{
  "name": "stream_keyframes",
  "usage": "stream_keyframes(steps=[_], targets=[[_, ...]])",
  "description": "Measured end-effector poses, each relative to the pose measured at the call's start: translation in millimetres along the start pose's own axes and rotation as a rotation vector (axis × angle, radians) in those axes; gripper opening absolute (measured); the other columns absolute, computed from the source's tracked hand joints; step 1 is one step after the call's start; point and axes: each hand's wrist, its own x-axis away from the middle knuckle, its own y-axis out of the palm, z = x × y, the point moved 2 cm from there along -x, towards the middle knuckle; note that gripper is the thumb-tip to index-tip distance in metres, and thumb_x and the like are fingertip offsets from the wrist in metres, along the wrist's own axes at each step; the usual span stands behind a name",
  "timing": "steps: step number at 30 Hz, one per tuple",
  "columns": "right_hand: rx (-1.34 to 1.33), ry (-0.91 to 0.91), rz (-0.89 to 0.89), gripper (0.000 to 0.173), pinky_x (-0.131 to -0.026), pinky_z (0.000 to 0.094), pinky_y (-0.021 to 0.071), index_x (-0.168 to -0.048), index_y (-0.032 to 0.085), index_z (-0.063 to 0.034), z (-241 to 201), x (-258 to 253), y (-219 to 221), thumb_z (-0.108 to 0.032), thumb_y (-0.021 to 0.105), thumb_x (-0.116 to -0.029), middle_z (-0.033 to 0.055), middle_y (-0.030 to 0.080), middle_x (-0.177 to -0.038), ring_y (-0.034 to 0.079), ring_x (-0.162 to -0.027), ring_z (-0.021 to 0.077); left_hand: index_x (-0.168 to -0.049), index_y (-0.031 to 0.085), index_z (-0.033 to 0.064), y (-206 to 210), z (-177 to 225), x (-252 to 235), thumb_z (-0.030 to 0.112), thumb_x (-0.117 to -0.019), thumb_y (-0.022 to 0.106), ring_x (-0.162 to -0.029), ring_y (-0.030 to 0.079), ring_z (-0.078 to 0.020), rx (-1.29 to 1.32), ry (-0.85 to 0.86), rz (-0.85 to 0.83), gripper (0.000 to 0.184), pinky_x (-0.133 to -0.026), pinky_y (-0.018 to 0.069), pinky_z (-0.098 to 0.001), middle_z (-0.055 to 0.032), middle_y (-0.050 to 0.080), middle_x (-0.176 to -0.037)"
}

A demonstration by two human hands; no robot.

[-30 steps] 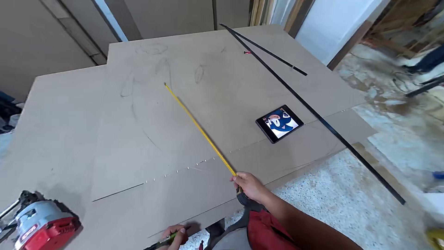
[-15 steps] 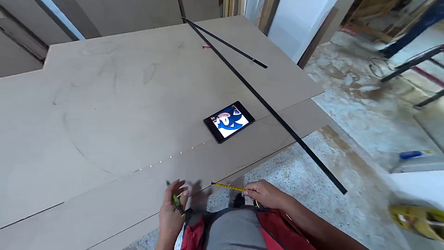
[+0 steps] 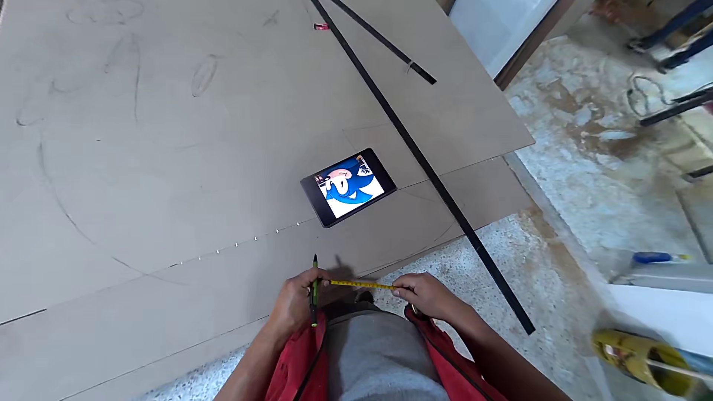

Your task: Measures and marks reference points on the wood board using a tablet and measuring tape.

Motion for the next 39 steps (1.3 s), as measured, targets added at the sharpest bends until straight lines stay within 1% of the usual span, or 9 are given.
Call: stream_keyframes(steps=[4,6,11,14,18,21,26,30,39], targets=[[0.095,0.008,0.095,0.033,-0.098,0.0434,0.0557,-0.118,0.076,-0.0187,22,-25,-47,-0.041,0.055,-0.1058,0.0006,0.075,-0.114,0.07,-0.106,0.0151,-0.103,0.075,0.0179,-6,-6,-41,0.022,-0.099,0.068,-0.079,0.069,-0.0058,-0.011,-0.001,0.114,0.009,-0.075,0.0603,-0.0325,0.0058,0.074,-0.091],[0.146,-0.04,0.167,0.025,-0.094,0.0407,0.0582,-0.112,0.078,-0.0199,34,-40,-70,-0.035,0.06,-0.104,-0.0021,0.075,-0.108,0.071,-0.1,0.0122,-0.103,0.075,0.0163,-8,-4,-59,0.019,-0.0984,0.069,-0.082,0.07,-0.0069,-0.044,0.006,0.174,0.007,-0.078,0.061,-0.0346,0.0043,0.074,-0.093],[0.289,-0.169,0.266,0.021,-0.087,0.0473,0.06,-0.111,0.079,-0.0194,59,-95,-139,-0.03,0.062,-0.1036,0.0013,0.075,-0.105,0.072,-0.096,0.0179,-0.106,0.075,0.0122,-2,5,-105,0.013,-0.0991,0.068,-0.088,0.072,-0.0107,-0.095,0.002,0.304,0.01,-0.083,0.0618,-0.0382,-0.0009,0.075,-0.098],[0.354,-0.272,0.275,0.024,-0.093,0.0496,0.0584,-0.114,0.078,-0.0165,70,-138,-185,-0.029,0.059,-0.1053,0.0042,0.075,-0.112,0.071,-0.105,0.0215,-0.107,0.074,0.0108,10,22,-129,0.013,-0.0994,0.067,-0.088,0.073,-0.0124,-0.118,0.022,0.41,0.011,-0.084,0.0621,-0.0391,-0.0028,0.075,-0.098],[0.415,-0.366,0.217,0.026,-0.101,0.05,0.0545,-0.115,0.078,-0.0172,75,-193,-231,-0.029,0.057,-0.1064,0.004,0.075,-0.116,0.068,-0.114,0.0229,-0.13,0.067,0.0089,24,34,-138,0.019,-0.102,0.064,-0.108,0.072,-0.0226,-0.074,-0.123,0.593,0.03,-0.098,0.058,-0.0488,-0.0106,0.073,-0.119],[0.429,-0.439,0.155,0.025,-0.101,0.0488,0.0542,-0.114,0.077,-0.0154,73,-222,-243,-0.026,0.055,-0.107,0.0043,0.075,-0.115,0.068,-0.114,0.0222,-0.144,0.058,0.0114,37,27,-110,0.03,-0.1056,0.058,-0.125,0.065,-0.0251,-0.087,-0.308,0.717,0.043,-0.107,0.0519,-0.0523,-0.0096,0.064,-0.14],[0.502,-0.497,0.075,0.026,-0.104,0.0459,0.0509,-0.116,0.077,-0.0193,67,-247,-242,-0.025,0.054,-0.1073,0.0001,0.075,-0.117,0.064,-0.121,0.0206,-0.149,0.05,0.0097,72,-14,-56,0.036,-0.1065,0.05,-0.139,0.054,-0.0302,-0.172,-0.576,0.802,0.05,-0.11,0.0469,-0.0586,-0.0111,0.05,-0.156],[0.522,-0.529,0.088,0.026,-0.099,0.0451,0.0525,-0.115,0.078,-0.0212,62,-257,-241,-0.031,0.055,-0.1067,-0.0002,0.075,-0.112,0.065,-0.116,0.0203,-0.14,0.055,0.0079,95,-48,-49,0.042,-0.1062,0.044,-0.153,0.034,-0.0282,-0.356,-0.514,0.842,0.05,-0.126,0.027,-0.0492,-0.0125,0.042,-0.161],[0.565,-0.605,0.136,0.026,-0.097,0.043,0.0526,-0.115,0.079,-0.0213,63,-261,-240,-0.033,0.056,-0.1062,0.0005,0.076,-0.104,0.067,-0.108,0.0194,-0.142,0.054,0.0062,97,-53,-49,0.042,-0.1067,0.037,-0.154,0.033,-0.0272,-0.421,-0.525,0.846,0.053,-0.127,0.0236,-0.0464,-0.0095,0.04,-0.164]])
